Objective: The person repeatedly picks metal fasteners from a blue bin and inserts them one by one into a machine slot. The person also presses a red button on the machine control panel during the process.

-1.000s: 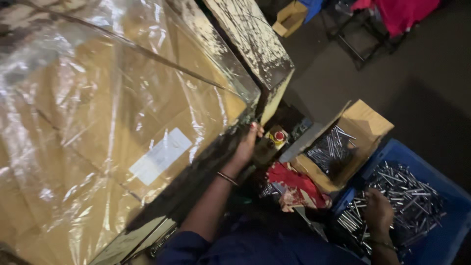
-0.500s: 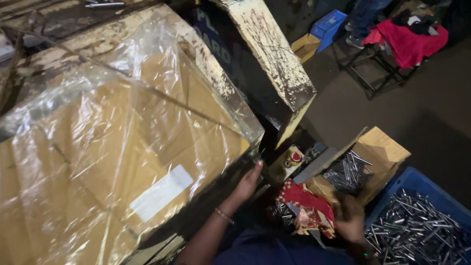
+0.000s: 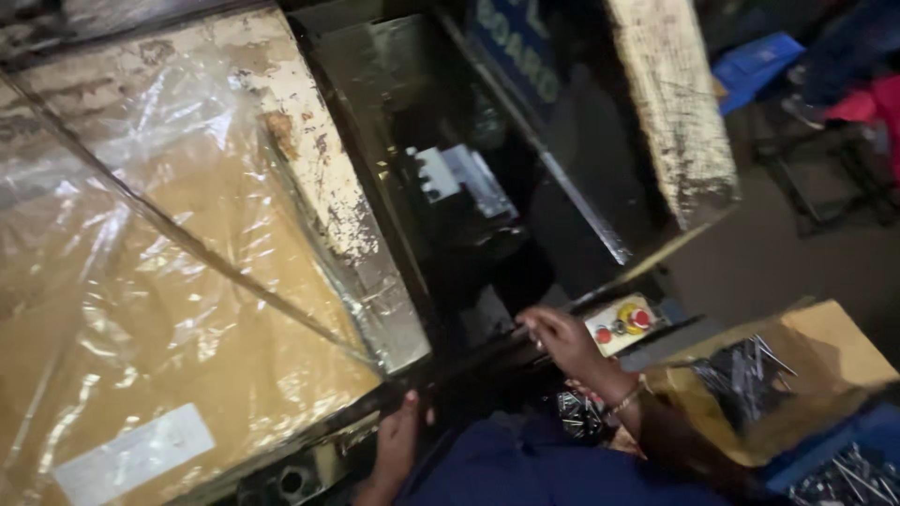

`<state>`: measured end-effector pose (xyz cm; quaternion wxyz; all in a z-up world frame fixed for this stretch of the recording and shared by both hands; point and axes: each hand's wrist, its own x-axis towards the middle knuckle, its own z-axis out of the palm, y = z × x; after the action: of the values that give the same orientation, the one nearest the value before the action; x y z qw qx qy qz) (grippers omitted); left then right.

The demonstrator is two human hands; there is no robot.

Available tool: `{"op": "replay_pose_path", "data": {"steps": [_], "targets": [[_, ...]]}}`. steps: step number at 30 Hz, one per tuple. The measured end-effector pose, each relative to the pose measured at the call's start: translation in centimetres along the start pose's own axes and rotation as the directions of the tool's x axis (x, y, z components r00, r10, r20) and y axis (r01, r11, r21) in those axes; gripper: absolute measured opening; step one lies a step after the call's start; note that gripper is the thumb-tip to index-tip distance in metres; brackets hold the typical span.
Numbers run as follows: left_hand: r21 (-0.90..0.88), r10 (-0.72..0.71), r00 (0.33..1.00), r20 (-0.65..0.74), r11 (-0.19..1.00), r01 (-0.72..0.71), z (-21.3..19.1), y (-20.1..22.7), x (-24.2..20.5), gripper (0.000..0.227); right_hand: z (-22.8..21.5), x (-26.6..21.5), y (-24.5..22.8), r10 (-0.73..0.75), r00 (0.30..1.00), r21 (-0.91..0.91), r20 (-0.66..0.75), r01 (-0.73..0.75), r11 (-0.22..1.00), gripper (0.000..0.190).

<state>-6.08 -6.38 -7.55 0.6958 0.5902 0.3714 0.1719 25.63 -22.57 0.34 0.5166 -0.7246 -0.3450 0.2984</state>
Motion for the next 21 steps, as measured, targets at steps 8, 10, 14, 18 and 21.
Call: {"op": "replay_pose_path", "data": {"steps": [8, 10, 14, 18, 21], "targets": [[-0.080, 0.074, 0.953, -0.293, 0.992, -0.102, 2.0, -2.8, -0.7, 0.052, 1.4, 16.1, -3.5, -0.121, 0.967, 0.345, 0.223, 0.038, 0.938, 0.022], [-0.104, 0.218, 0.918, -0.332, 0.959, -0.266, 2.6, -3.5, -0.3, 0.042, 3.1, 19.3, -5.1, -0.104, 0.958, 0.412, 0.269, -0.017, 0.911, 0.018], [0.062, 0.105, 0.907, -0.408, 0.994, -0.088, 1.9, -4.8, -0.3, 0.032, 8.9, 27.0, -5.5, -0.018, 0.983, 0.575, 0.181, -0.092, 0.813, 0.021], [0.239, 0.235, 0.916, -0.326, 0.958, -0.160, 1.0, -6.3, -0.8, 0.024, 13.9, 36.9, -2.2, 0.155, 0.986, 0.665, 0.060, -0.155, 0.731, 0.020], [0.423, 0.353, 0.898, -0.261, 0.879, -0.223, 0.4, -7.6, -0.5, 0.027, 16.6, 42.1, 0.2, -0.054, 0.998, 0.638, 0.013, 0.033, 0.769, 0.033]]}}
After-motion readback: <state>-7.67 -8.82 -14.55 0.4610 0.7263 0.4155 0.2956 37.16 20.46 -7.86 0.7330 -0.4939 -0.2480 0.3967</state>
